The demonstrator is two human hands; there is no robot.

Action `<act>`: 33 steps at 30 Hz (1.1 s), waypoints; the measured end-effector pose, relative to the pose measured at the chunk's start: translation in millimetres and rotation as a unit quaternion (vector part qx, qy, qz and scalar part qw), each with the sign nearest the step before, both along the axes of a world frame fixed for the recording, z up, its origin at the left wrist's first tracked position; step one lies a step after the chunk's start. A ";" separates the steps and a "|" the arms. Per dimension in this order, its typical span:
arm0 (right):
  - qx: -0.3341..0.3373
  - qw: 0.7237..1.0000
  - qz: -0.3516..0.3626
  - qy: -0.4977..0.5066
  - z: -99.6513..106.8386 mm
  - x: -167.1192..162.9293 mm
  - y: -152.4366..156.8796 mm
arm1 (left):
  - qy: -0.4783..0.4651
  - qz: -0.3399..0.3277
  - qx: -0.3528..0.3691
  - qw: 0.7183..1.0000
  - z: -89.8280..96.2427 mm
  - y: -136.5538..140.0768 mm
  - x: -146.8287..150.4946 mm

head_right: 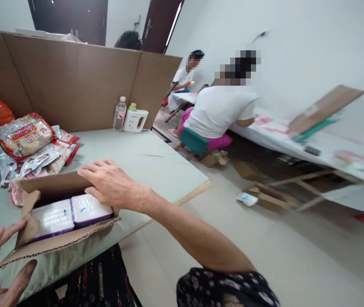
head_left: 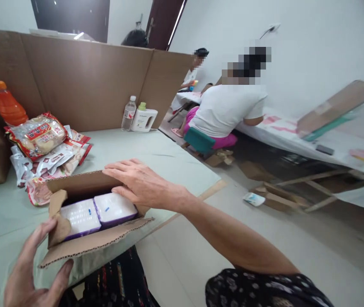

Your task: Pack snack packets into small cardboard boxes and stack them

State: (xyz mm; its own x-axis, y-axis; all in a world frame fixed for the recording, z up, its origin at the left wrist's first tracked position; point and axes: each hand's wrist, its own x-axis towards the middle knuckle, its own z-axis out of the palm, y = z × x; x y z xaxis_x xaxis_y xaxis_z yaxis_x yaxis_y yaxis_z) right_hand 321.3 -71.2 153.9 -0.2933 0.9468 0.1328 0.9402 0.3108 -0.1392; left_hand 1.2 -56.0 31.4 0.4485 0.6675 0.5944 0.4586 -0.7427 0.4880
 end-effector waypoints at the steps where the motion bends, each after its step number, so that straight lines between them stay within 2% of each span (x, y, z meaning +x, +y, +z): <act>1: -0.005 1.000 -0.003 -0.001 0.8 -0.4 0.9 | 0.005 -0.001 -0.001 1.000 2.4 0.7 2.1; 5: -0.015 1.000 -0.001 0.007 2.8 1.8 7.7 | 0.004 -0.025 0.010 1.000 10.3 6.5 6.8; 9: 0.000 0.999 0.012 0.041 -6.4 17.7 17.9 | -0.014 -0.030 0.017 0.999 16.0 8.1 11.5; 12: 0.069 0.992 0.002 0.109 -21.4 32.2 8.4 | -0.020 -0.033 0.024 0.999 22.2 5.8 17.2; 16: 0.204 0.953 -0.075 0.211 -42.0 45.8 -32.6 | -0.016 -0.047 -0.002 0.999 28.8 6.7 20.7; 18: 0.225 0.938 -0.110 0.241 -51.1 49.5 -53.5 | -0.007 -0.059 -0.010 0.998 31.6 8.9 19.1; 21: 0.194 0.932 -0.123 0.279 -61.7 50.6 -70.2 | 0.013 -0.082 -0.016 0.996 37.3 14.4 13.5; 25: 0.143 0.931 -0.101 0.321 -66.0 47.5 -67.3 | 0.074 -0.107 -0.007 0.991 50.7 26.7 7.2; 29: 0.135 0.927 -0.076 0.342 -65.3 44.0 -60.6 | 0.169 -0.133 -0.019 0.976 67.9 41.8 9.5; 33: 0.127 0.928 -0.059 0.346 -68.4 39.2 -59.4 | 0.202 -0.150 -0.019 0.968 77.8 54.4 15.4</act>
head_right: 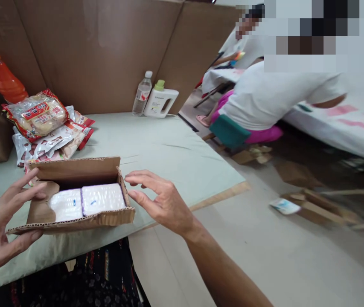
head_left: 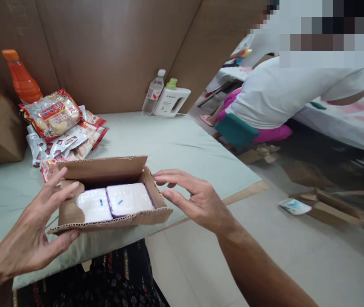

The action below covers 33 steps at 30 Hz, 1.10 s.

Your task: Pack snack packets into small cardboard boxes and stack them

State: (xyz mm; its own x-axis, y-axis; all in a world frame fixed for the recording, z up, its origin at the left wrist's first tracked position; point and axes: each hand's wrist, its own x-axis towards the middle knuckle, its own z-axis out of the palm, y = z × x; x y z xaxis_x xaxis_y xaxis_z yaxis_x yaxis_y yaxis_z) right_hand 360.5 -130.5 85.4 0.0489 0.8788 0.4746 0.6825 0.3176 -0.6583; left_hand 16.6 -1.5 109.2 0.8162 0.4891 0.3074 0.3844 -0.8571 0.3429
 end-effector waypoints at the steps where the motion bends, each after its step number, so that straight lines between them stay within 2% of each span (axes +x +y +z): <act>1: -0.004 1.000 0.011 -0.006 -1.5 -1.6 0.6 | -0.001 0.000 0.000 1.000 0.1 2.1 1.5; 4: -0.019 0.998 0.051 -0.038 -6.4 -5.9 3.9 | -0.022 0.022 -0.008 0.999 -6.0 5.2 6.3; 9: -0.044 0.993 0.089 -0.065 -9.8 -5.0 7.2 | -0.118 0.073 -0.006 0.990 -24.8 -1.5 15.9; 13: 0.018 0.999 -0.032 -0.033 -2.7 -0.6 10.2 | -0.128 0.106 0.049 0.985 -32.3 -13.2 21.9; 15: 0.053 0.995 -0.069 -0.038 2.4 -0.1 15.0 | -0.152 0.120 0.063 0.979 -33.3 -17.1 23.5; 17: 0.056 0.996 -0.043 -0.063 4.6 -1.8 19.2 | -0.180 0.130 0.071 0.973 -33.8 -18.6 23.9; 20: 0.023 0.989 0.080 -0.122 -3.5 -8.2 17.1 | -0.155 0.112 0.073 0.979 -35.6 -18.3 21.8; 22: 0.010 0.978 0.135 -0.157 -15.9 -12.2 9.3 | -0.114 0.081 0.058 0.989 -37.7 -17.4 18.9; 27: -0.003 0.974 0.131 -0.184 -43.3 -12.6 -4.8 | -0.098 0.016 -0.031 0.995 -39.2 -9.1 6.8; 33: 0.013 0.973 0.144 -0.179 -45.2 -8.7 3.3 | -0.043 -0.029 -0.140 0.989 -38.8 6.3 -7.8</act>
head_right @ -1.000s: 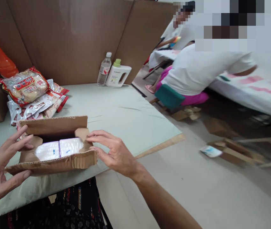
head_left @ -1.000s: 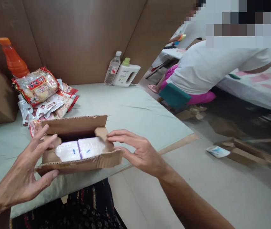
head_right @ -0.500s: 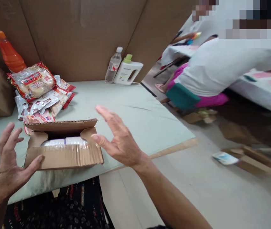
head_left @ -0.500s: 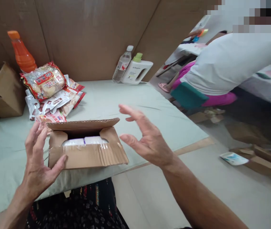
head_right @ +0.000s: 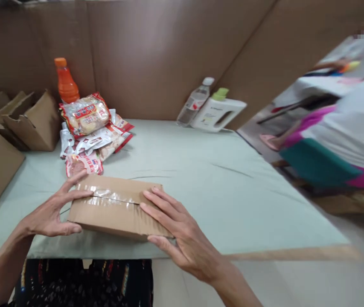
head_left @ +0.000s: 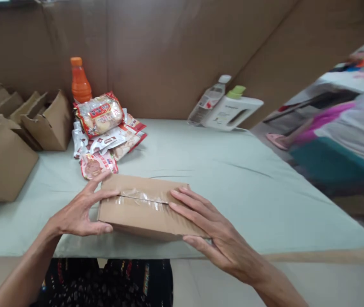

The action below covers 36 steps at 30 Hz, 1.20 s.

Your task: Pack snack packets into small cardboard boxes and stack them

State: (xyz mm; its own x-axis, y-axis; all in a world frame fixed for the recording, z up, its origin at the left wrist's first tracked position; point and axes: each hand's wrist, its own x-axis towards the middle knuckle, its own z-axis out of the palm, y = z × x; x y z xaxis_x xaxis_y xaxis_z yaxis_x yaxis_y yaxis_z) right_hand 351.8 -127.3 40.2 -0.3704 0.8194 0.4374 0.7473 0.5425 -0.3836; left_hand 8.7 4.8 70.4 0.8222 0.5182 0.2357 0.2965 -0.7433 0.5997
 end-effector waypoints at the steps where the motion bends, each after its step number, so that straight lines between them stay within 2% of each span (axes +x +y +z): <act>1: 0.001 1.000 -0.001 -0.005 0.9 0.5 -0.8 | -0.003 -0.002 -0.014 1.000 -1.7 -2.1 -0.7; 7: 0.030 0.996 -0.014 -0.078 11.0 7.6 -6.0 | -0.056 0.066 -0.006 0.996 -19.0 -47.4 6.3; 10: 0.016 0.992 0.022 -0.121 18.6 6.9 6.3 | -0.051 0.081 0.006 0.995 -24.2 -64.9 8.0; 15: 0.002 0.981 0.080 -0.176 18.0 -0.1 30.8 | -0.056 0.090 0.008 0.994 -23.8 -65.0 7.6; 19: 0.024 0.977 0.094 -0.191 8.2 7.9 33.2 | -0.052 0.092 0.003 0.994 -24.1 -60.6 6.3; 22: 0.000 0.978 0.094 -0.185 9.3 14.1 33.5 | -0.055 0.076 0.010 0.996 -23.2 -56.5 1.9; 27: -0.127 0.975 0.072 -0.165 41.8 -5.1 34.1 | -0.063 0.070 0.049 0.994 -15.7 -43.3 -5.9; 31: -0.144 0.977 0.037 -0.153 61.2 -16.2 30.2 | -0.034 0.047 0.092 0.994 -14.7 -29.0 0.5; 34: -0.125 0.980 -0.027 -0.154 55.7 7.4 18.9 | -0.028 0.061 0.135 0.989 -18.6 -24.5 15.4; 36: -0.105 0.975 -0.107 -0.162 43.8 46.1 13.4 | -0.026 0.075 0.153 0.985 -24.0 -21.5 27.2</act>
State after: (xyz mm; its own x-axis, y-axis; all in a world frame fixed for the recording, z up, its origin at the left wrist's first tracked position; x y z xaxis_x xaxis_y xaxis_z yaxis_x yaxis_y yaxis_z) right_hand 397.9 -113.9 84.0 -0.2710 0.9523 0.1404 0.9355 0.2949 -0.1947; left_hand 35.9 -16.7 46.4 0.7249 0.5312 0.4386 0.3917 -0.8416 0.3719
